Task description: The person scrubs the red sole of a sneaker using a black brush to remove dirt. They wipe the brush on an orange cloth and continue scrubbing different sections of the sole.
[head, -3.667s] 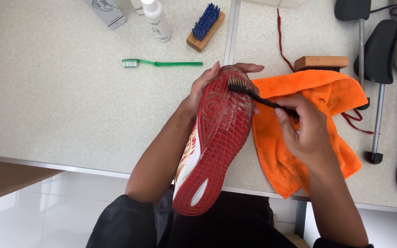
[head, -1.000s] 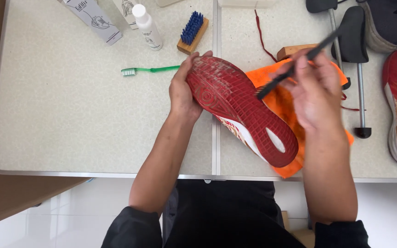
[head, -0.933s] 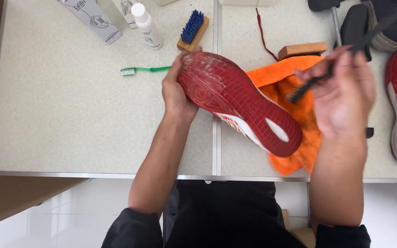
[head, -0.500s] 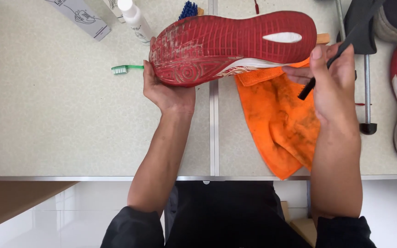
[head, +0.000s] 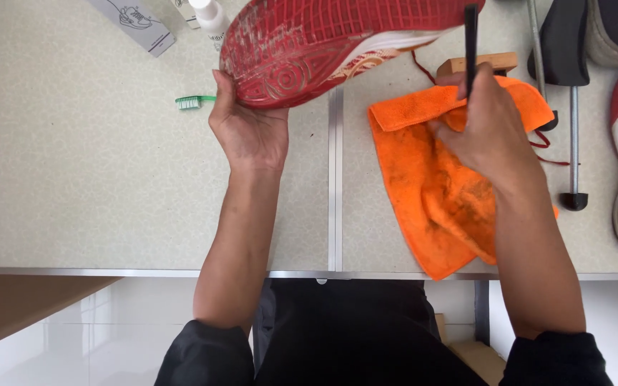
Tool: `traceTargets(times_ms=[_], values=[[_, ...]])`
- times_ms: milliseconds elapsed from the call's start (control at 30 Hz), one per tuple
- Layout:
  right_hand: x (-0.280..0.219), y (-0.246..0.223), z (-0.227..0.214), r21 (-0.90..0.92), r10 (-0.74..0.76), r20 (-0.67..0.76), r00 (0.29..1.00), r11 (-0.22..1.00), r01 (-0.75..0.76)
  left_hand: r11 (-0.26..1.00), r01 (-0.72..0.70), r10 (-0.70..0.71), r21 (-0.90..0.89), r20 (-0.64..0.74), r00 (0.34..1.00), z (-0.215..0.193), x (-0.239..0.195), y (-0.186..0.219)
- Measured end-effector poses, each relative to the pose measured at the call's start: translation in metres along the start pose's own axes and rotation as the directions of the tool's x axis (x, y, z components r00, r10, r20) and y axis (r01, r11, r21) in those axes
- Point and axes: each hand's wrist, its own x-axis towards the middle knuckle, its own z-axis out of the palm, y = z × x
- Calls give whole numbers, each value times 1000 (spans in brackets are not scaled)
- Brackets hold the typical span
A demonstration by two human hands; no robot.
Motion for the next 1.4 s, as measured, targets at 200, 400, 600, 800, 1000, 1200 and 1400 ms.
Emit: traceTargets(times_ms=[200,400,600,800,1000,1200,1400], values=[[6,-4,13,-130,-149,98,984,978,161,998,-55,55,-25,-29,998,8,9,13],[-9,-26,2,-291,-84,279,957,942,168,991,-100,105,-86,55,993,11,9,28],[29,-7,15,-373,63,334,940,925,71,989,-82,97,-124,118,988,14,-4,30],[24,9,22,-327,-345,-198,918,906,270,980,-30,69,-195,196,978,16,-11,-9],[-98,1,50,-593,-4,93,996,803,59,979,11,15,-205,126,992,10,-8,-11],[-127,4,107,-386,-167,-4,986,910,153,949,79,-62,-304,66,996,-1,-4,-34],[-122,-66,121,191,-157,158,975,973,126,959,79,-42,-272,140,989,-5,-2,-39]])
